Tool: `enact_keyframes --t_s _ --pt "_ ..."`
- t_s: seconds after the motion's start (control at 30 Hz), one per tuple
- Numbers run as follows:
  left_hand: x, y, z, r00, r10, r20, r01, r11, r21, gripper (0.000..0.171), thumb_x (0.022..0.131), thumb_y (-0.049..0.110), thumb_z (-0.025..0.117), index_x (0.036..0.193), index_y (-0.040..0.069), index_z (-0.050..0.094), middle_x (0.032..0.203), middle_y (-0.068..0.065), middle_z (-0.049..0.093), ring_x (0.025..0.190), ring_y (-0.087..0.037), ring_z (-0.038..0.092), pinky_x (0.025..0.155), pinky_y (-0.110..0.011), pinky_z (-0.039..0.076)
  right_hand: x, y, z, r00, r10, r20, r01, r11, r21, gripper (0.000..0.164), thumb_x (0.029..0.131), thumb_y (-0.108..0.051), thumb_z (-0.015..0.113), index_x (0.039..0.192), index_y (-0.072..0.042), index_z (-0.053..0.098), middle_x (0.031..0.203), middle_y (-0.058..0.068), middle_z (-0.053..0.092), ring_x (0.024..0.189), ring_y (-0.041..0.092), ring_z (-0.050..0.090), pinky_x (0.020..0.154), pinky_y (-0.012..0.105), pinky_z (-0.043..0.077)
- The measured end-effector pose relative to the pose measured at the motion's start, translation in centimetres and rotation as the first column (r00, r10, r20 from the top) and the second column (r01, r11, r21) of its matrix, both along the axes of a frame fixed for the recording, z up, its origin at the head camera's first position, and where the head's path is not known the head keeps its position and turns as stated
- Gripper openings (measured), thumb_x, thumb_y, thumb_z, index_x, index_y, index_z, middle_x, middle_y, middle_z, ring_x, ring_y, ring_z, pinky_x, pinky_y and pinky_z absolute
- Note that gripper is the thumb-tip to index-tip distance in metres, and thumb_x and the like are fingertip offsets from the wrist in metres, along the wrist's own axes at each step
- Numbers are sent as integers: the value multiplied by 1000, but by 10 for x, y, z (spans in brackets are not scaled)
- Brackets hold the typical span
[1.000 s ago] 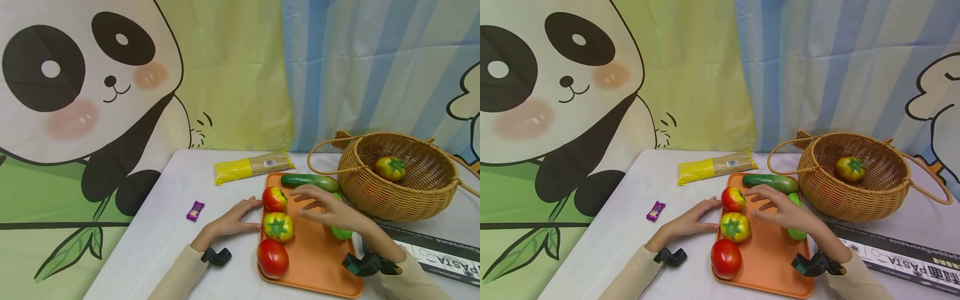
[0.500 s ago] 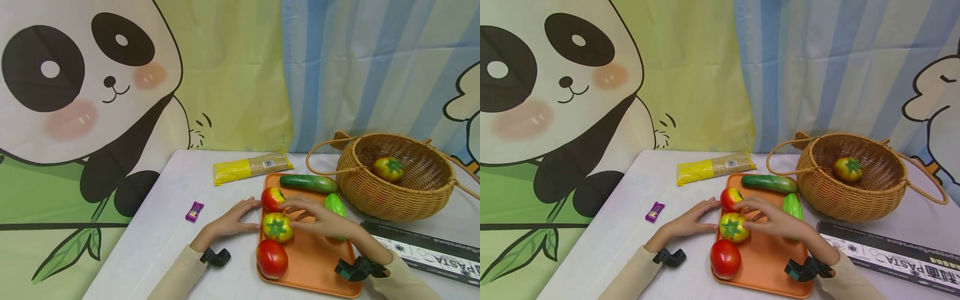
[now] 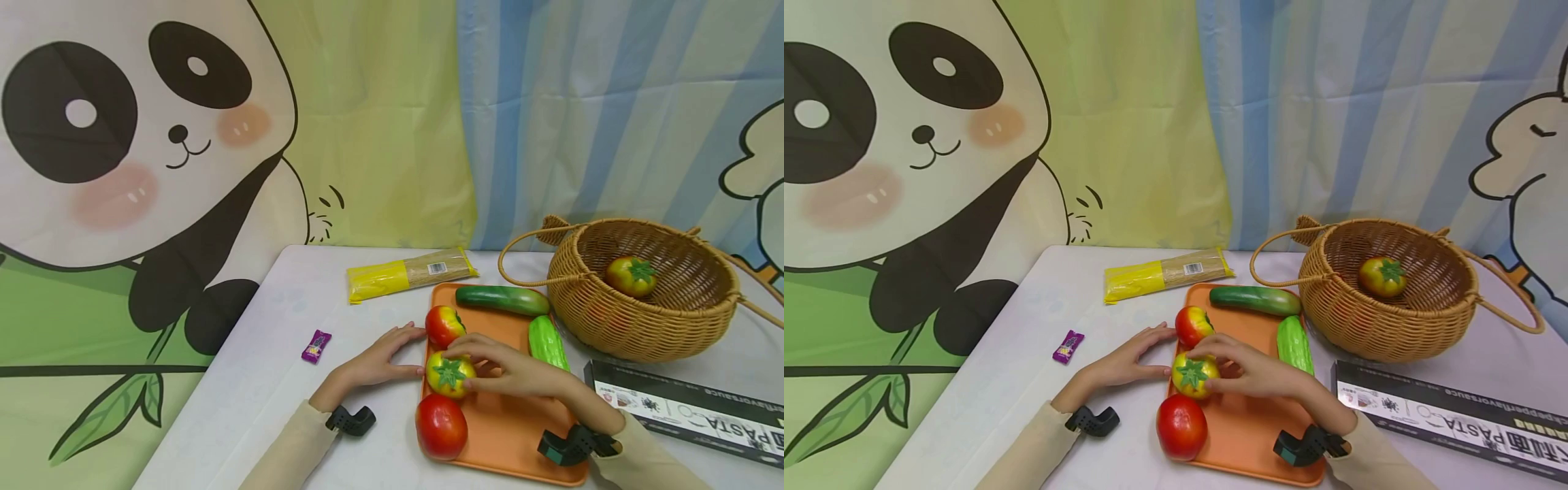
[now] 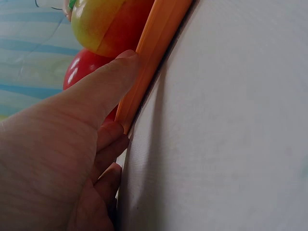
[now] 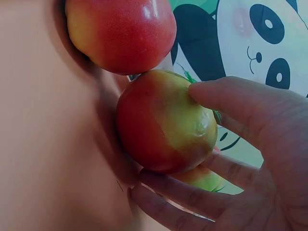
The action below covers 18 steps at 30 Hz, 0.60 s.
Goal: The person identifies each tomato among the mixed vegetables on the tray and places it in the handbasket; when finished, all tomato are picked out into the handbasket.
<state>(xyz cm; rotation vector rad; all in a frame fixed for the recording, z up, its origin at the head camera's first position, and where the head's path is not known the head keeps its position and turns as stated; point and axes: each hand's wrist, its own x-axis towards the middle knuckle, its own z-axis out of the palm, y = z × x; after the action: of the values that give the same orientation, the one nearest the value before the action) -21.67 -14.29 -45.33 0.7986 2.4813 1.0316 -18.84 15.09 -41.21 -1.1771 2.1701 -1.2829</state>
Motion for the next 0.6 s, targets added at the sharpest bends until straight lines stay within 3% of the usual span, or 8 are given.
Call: enact_keyframes --t_s 0.6 --pt "-1 0 -1 1000 -7 -9 7 1000 4 70 89 42 69 149 23 39 157 6 33 150 -14 12 122 -44 9 -1 1 -1 999 -14 -30 14 1000 -15 47 91 -24 71 134 -16 54 134 7 48 112 16 53 87 33 54"
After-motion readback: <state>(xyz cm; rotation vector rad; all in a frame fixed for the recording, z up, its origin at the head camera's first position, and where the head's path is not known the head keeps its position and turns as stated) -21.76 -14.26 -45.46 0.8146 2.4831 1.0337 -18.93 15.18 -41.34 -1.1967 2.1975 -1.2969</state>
